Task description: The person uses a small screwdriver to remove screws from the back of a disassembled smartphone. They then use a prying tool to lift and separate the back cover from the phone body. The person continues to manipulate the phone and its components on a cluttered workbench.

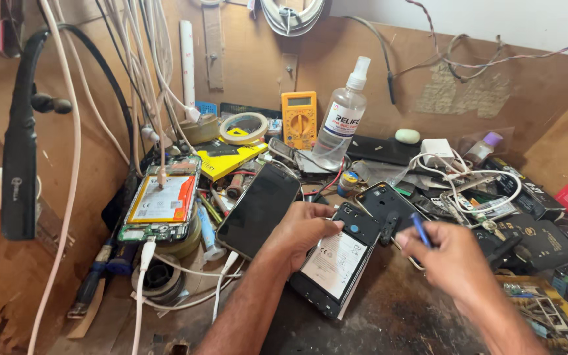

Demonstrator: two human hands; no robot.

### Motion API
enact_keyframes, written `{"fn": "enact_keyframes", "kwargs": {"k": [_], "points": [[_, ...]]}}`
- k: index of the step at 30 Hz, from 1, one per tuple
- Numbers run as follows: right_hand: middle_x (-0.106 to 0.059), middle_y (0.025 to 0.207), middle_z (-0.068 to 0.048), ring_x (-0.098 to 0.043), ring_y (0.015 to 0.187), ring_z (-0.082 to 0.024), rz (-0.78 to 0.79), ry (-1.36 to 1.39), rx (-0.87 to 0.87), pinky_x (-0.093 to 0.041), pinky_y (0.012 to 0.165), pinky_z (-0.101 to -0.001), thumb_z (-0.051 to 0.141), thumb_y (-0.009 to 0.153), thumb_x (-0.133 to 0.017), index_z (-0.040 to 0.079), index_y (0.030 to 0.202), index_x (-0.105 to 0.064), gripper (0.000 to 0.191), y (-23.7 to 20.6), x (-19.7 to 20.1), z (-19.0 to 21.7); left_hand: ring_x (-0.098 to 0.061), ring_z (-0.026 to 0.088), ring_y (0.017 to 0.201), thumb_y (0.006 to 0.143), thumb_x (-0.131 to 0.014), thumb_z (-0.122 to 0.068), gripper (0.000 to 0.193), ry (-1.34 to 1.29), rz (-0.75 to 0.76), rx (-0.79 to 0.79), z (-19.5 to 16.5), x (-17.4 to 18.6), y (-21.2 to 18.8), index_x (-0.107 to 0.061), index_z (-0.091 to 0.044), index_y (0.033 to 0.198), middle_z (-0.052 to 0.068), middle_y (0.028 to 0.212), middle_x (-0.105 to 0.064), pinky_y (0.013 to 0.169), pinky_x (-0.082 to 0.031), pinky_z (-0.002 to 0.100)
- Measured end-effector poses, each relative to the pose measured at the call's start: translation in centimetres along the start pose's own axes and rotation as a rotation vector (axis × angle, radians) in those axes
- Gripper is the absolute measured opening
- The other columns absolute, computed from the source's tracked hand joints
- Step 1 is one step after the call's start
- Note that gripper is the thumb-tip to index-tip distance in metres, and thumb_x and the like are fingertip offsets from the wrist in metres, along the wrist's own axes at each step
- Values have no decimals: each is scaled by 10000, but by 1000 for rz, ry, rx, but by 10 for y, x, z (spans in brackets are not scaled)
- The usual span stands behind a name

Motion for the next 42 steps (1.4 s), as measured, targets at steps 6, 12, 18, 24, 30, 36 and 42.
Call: {"fn": "enact_keyframes", "kwargs": {"k": [6, 12, 18, 24, 30, 36, 42], "points": [[-764, 779, -73, -682, 683, -155, -44, -349, 241, -541, 684, -324, 231, 820, -830, 20, 934, -803, 241, 20, -82, 5, -724, 183, 654, 866, -684, 21, 163, 16, 11, 63, 0, 81, 25, -705, 65, 1021, 124, 822, -737, 593, -613, 344], [-791, 825, -120, -729, 763, -221, -62, -524, 178, -565, 756, -382, 346, 804, -854, 45, 932, -794, 332, 27, -110, 21, -733, 179, 678, 869, -707, 37, 188, -14, 18, 46, -4, 110, 32, -710, 76, 1053, 127, 850, -747, 611, -614, 329], [-785, 803, -163, -767, 754, -295, -84, -612, 211, -571, 770, -422, 342, 840, -813, 46, 957, -779, 320, 26, -118, 24, -740, 190, 688, 841, -708, 50, 240, -19, 57, 107, -7, 106, 27, -711, 62, 1081, 139, 868, -755, 621, -628, 341], [-744, 757, -213, -736, 742, -352, -79, -714, 168, -547, 723, -463, 339, 927, -713, 29, 1001, -735, 320, 21, -127, 21, -742, 186, 710, 814, -703, 84, 303, -3, 70, 113, -5, 113, 26, -708, 76, 1117, 145, 898, -753, 640, -634, 350], [-689, 708, -153, -631, 602, -271, -192, -458, 256, -510, 627, -421, 326, 958, -698, 18, 990, -725, 310, 25, -123, 30, -740, 173, 738, 829, -693, 56, 407, 17, 91, 91, -7, 118, 30, -684, 85, 1235, 130, 913, -762, 670, -623, 332], [-671, 686, -79, -515, 623, -110, -143, -283, 424, -460, 584, -362, 294, 950, -663, 29, 993, -731, 277, 32, -124, 57, -754, 177, 778, 821, -690, 66, 482, 58, -6, 118, -4, 120, 32, -609, 84, 1296, 140, 940, -754, 683, -634, 344], [-690, 852, -81, -636, 788, -157, -29, -221, 764, -509, 728, -337, 131, 895, -716, 8, 945, -709, 132, 47, -173, 91, -706, 173, 759, 827, -737, 66, 333, 108, 55, 43, 1, 135, 44, -651, 104, 1147, 132, 902, -713, 671, -612, 348]]}}
Point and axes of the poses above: each hand's wrist, its own y-axis towards the middle knuckle, its own x-axis out of the back of the hand, z = x × y, the point moved 4 cm from there along y, towards the middle knuckle
